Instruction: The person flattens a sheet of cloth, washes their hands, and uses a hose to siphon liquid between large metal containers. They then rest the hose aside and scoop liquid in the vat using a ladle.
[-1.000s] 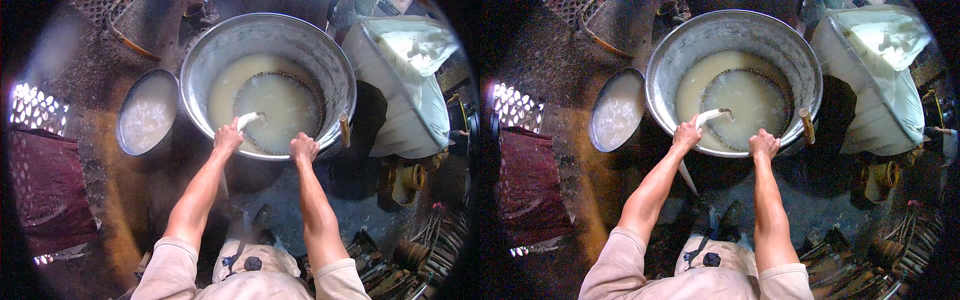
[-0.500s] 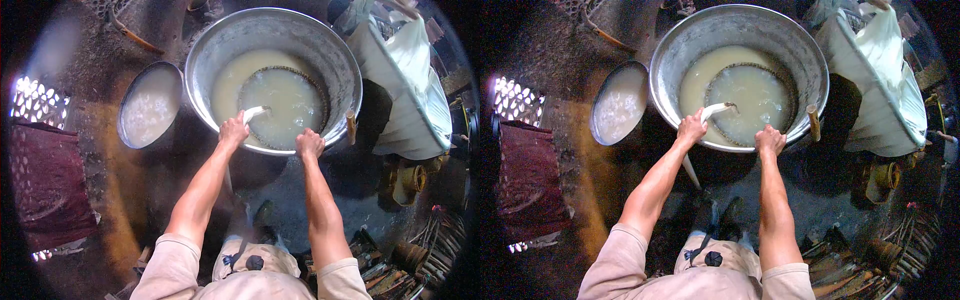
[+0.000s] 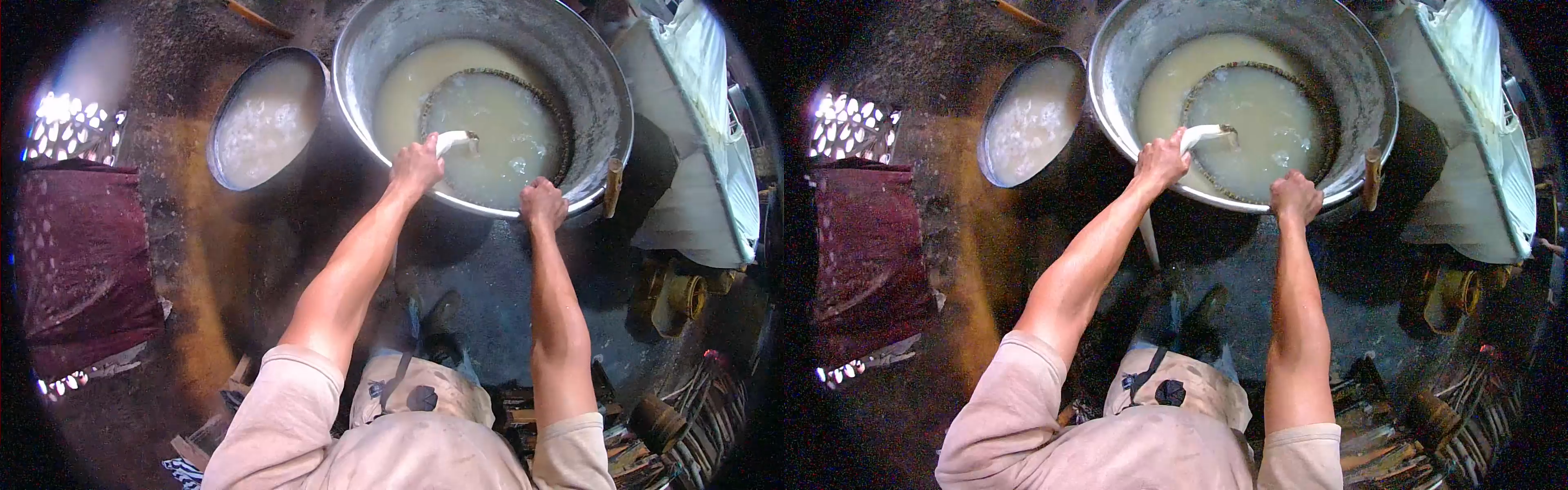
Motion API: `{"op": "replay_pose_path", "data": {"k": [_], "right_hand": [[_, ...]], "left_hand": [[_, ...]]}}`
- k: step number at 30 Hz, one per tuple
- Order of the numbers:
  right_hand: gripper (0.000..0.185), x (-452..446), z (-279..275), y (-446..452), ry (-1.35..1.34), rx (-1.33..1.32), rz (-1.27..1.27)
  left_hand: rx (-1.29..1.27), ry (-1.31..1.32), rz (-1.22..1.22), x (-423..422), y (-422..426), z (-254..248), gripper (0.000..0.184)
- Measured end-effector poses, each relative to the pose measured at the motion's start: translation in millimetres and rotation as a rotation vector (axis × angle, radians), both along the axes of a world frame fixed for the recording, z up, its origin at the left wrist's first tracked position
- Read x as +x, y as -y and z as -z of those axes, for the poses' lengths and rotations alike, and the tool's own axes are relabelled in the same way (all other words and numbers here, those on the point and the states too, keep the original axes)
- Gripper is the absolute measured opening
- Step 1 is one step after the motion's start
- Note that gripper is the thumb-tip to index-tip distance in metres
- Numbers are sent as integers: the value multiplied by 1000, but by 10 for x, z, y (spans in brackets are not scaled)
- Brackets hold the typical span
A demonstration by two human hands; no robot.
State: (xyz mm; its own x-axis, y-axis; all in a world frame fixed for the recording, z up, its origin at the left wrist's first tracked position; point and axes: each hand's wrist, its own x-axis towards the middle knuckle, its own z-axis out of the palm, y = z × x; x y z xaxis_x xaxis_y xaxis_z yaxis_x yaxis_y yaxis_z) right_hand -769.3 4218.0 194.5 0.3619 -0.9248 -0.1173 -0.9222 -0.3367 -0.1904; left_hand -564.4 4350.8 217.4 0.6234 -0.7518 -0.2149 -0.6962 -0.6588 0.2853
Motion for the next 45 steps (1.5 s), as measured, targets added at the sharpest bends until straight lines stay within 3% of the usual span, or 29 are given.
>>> {"op": "replay_pose_path", "data": {"k": [45], "right_hand": [[23, 73, 17, 31, -56, 15, 83]], "left_hand": [[-1, -138, 30, 72, 7, 50, 61]]}}
